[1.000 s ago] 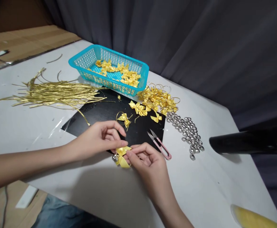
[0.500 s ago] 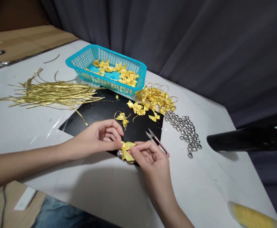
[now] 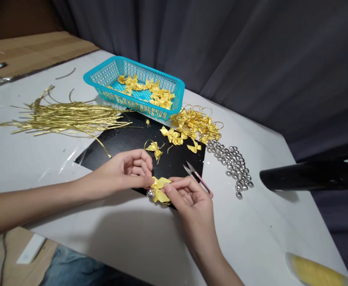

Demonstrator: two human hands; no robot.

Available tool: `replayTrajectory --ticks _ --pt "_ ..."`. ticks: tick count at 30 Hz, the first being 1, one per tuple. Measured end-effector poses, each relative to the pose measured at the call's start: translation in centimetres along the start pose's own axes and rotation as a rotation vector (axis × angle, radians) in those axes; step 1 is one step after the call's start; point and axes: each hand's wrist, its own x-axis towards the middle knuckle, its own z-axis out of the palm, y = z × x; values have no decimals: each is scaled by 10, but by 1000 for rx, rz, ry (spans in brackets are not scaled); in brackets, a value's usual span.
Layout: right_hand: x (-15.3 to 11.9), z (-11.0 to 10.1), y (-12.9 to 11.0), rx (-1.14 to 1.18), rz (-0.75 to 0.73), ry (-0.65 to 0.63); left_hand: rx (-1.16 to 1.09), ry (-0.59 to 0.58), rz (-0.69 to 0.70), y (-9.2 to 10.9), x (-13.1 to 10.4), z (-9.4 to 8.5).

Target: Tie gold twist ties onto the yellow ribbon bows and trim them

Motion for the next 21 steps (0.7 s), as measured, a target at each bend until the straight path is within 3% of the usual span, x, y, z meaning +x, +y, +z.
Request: replayTrajectory --ticks 21 --pt "0 2 0 -28 17 -20 -26 -41 -1 -3 -1 -1"
